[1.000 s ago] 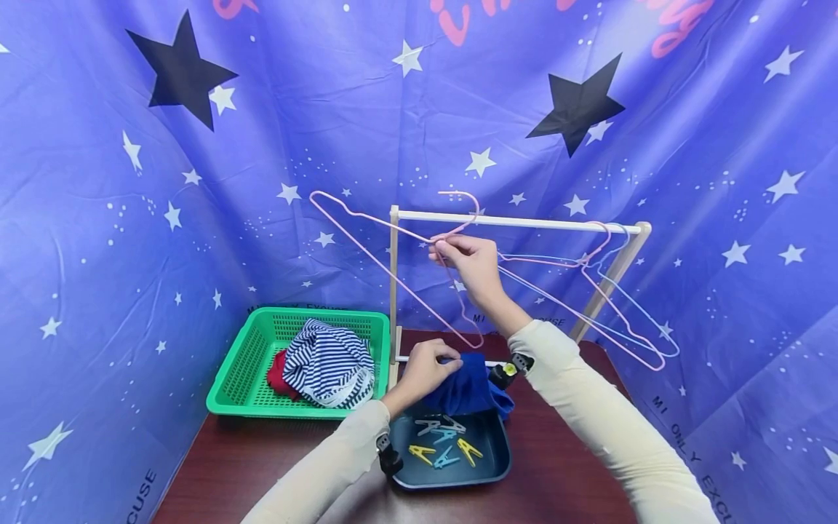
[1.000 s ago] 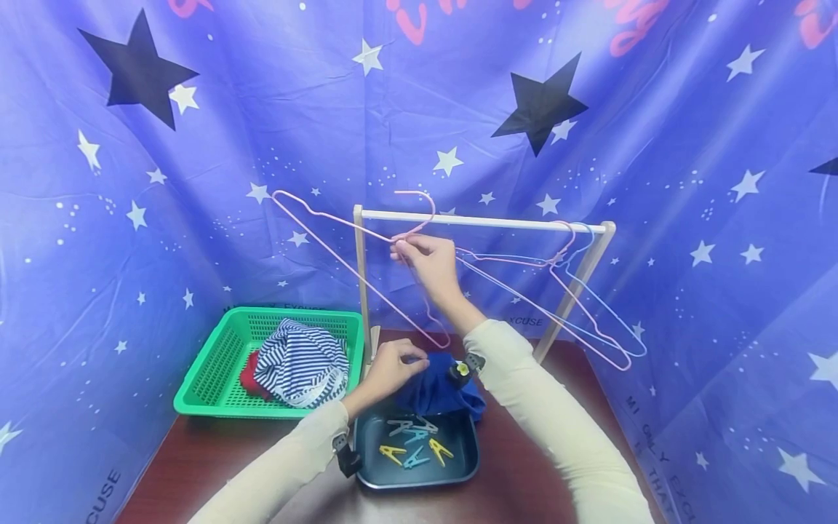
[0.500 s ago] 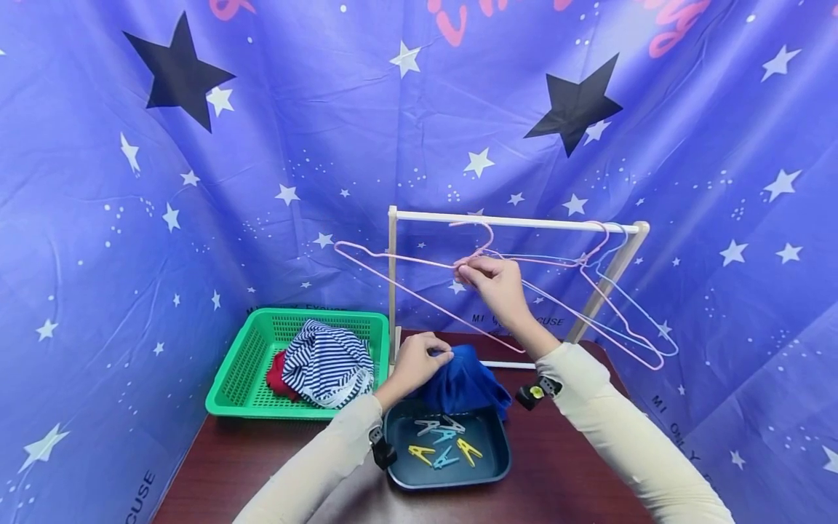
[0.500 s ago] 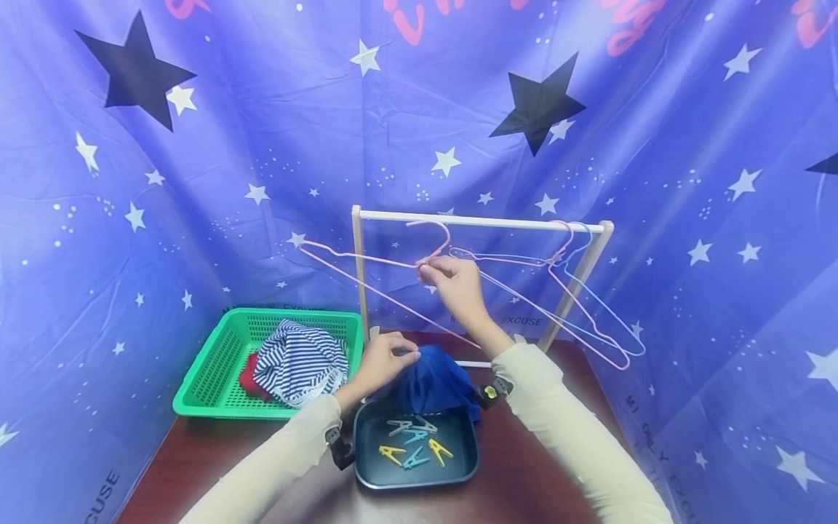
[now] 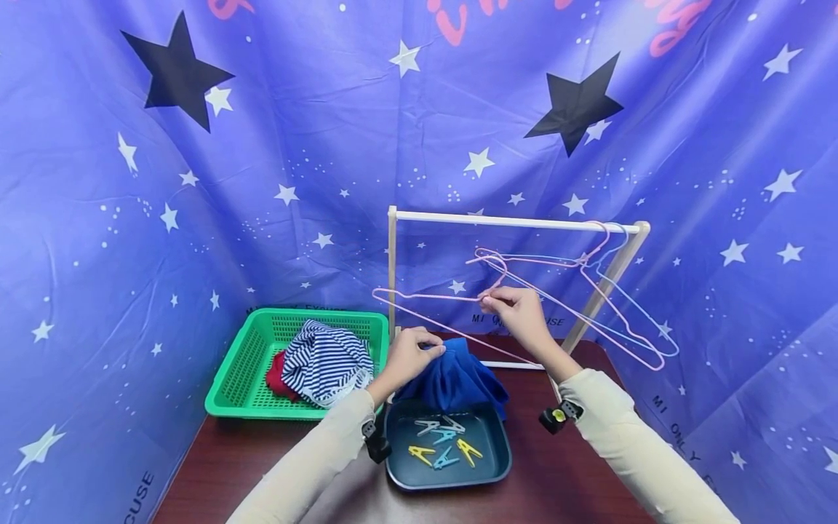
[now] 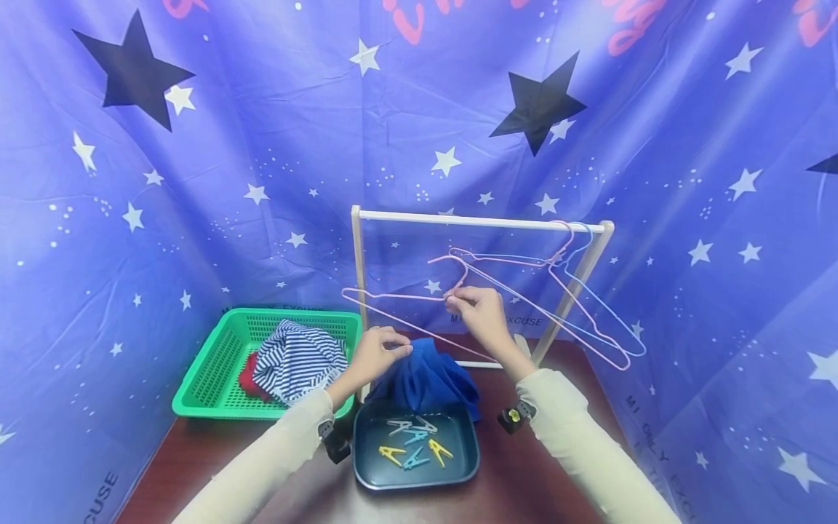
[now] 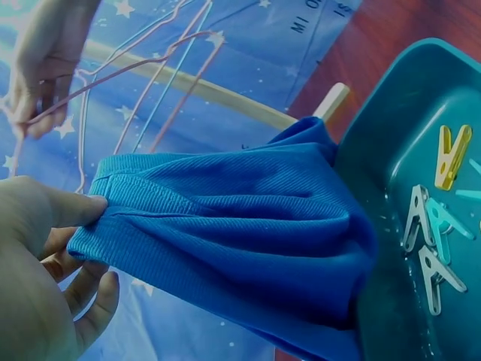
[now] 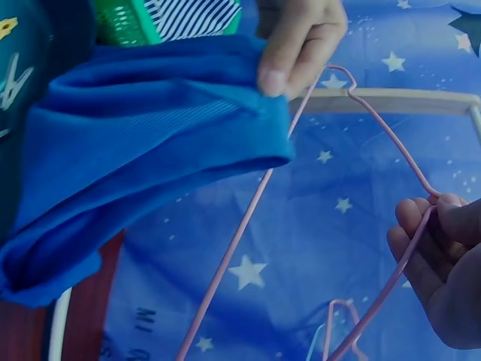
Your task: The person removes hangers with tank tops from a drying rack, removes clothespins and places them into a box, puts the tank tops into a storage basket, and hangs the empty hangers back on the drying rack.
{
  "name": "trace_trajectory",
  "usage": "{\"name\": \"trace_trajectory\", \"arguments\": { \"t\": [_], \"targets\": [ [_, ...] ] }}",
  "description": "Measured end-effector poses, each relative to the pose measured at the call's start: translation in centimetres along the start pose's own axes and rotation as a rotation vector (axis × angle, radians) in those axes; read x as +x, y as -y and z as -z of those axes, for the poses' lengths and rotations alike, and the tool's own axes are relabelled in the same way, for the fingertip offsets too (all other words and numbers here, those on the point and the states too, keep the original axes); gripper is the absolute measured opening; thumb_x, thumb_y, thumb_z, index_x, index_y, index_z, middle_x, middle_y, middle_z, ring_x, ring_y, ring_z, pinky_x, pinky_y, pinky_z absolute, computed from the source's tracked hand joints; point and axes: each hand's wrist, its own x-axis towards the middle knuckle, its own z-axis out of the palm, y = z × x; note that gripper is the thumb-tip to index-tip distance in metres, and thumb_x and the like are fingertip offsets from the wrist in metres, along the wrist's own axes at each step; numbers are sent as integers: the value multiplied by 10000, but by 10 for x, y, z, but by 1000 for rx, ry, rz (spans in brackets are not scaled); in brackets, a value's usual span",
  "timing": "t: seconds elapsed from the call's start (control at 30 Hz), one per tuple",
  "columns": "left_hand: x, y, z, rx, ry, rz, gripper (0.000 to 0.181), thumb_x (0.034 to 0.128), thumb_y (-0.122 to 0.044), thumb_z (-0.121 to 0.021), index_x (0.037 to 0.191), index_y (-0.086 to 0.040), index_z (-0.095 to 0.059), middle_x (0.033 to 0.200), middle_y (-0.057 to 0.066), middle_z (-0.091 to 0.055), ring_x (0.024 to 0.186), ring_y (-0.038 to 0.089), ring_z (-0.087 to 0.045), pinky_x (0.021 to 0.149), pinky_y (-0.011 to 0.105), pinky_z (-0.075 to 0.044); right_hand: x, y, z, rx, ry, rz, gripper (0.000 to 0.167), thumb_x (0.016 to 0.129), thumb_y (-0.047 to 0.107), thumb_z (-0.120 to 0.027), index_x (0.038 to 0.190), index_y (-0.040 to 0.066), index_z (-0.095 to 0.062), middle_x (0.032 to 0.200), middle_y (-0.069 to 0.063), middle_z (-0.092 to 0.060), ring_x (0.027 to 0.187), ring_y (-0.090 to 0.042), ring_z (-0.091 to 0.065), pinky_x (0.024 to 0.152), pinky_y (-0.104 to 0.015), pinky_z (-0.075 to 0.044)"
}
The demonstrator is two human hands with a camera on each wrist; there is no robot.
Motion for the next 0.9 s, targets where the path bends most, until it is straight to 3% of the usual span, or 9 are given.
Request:
{"name": "trace_trajectory", "arguments": {
  "t": [0.2, 0.33, 0.43, 0.53, 0.67, 0.77, 0.9],
  "targets": [
    [3, 1, 4, -48, -15, -4, 65, 876, -139, -783, 895, -94, -825, 896, 36, -783, 927, 219, -716, 882, 358, -546, -8, -14, 2, -56, 6, -23, 98, 917, -24, -708, 923, -100, -770, 891, -269, -754, 685, 34, -689, 646, -111, -547],
    [5, 2, 5, -95, -8, 11, 66, 878, -119, -783, 905, -75, -825, 888, 58, -776, 885, 212, -708, 820, 318, -571, -12, -22, 3, -98, -3, -65, 92, 915, -9, -715, 913, -77, -777, 847, -243, -759, 655, 82, -657, 636, -115, -537],
    [7, 2, 6, -129, -7, 19, 60, 870, -107, -789, 899, -67, -823, 845, 64, -748, 772, 162, -656, 695, 240, -525, -13, -28, 4, -103, 3, -102, 98, 916, -4, -715, 927, -80, -777, 851, -242, -761, 660, 56, -675, 649, -125, -550],
    [10, 1, 8, -146, -12, 11, 57, 867, -104, -791, 891, -61, -820, 845, 70, -753, 776, 149, -660, 701, 227, -524, -14, -32, 4, -84, 8, -128, 100, 916, -19, -710, 933, -96, -771, 866, -255, -758, 686, -35, -719, 655, -125, -557],
    [13, 0, 10, -163, 4, 13, 66, 877, -109, -785, 899, -57, -819, 891, 79, -779, 877, 205, -697, 796, 297, -561, -14, -33, 5, -65, 12, -149, 105, 918, -30, -701, 940, -110, -765, 874, -273, -752, 719, -148, -752, 652, -110, -551],
    [16, -1, 12, -199, 29, 47, 84, 882, -115, -785, 919, -49, -819, 927, 95, -785, 905, 220, -691, 804, 310, -563, -13, -32, 5, -55, 20, -162, 116, 923, -25, -699, 950, -120, -758, 879, -279, -750, 713, -136, -747, 658, -124, -562],
    [19, -2, 14, -293, 48, 99, 113, 865, -99, -798, 943, -18, -813, 933, 134, -771, 828, 153, -664, 718, 251, -547, -12, -34, 5, -39, 32, -172, 122, 929, -23, -692, 948, -127, -755, 878, -283, -748, 690, -74, -725, 677, -186, -596]
  ]
}}
